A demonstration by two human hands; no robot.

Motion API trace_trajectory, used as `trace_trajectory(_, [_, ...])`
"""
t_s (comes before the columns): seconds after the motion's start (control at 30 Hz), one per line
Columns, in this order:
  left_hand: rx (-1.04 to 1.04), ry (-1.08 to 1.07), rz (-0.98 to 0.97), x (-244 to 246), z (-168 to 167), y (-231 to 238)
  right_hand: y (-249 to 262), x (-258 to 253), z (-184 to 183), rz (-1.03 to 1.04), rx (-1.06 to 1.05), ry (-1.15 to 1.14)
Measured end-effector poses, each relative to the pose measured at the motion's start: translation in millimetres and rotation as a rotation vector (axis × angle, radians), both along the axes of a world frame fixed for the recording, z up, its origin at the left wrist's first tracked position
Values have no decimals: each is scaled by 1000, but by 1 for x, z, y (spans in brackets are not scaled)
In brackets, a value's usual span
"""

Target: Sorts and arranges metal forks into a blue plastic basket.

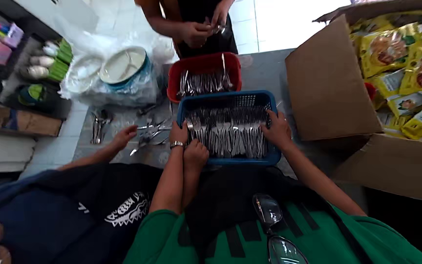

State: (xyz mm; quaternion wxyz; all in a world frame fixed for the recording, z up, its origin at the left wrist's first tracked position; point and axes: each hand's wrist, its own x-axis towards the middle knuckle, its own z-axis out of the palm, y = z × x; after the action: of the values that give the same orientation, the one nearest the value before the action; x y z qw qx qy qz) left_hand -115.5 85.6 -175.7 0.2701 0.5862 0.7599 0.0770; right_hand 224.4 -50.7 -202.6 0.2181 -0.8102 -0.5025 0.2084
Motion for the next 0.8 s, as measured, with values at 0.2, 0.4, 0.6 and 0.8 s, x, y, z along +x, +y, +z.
trace_trajectory(0.2, [18, -43, -12, 3, 7, -6, -7, -21, 9, 238, 284, -297])
trace_trajectory(0.4, [-158, -48, -108, 46, 140, -61, 20, -97, 23, 515, 54, 32])
trace_trajectory(0.6, [-151, -102, -49, 44, 150, -63, 59, -138, 34, 526, -296, -124])
trace_trajectory(0.8, [85, -57, 19, 4, 12, -10, 81, -151, 31, 457, -235, -150])
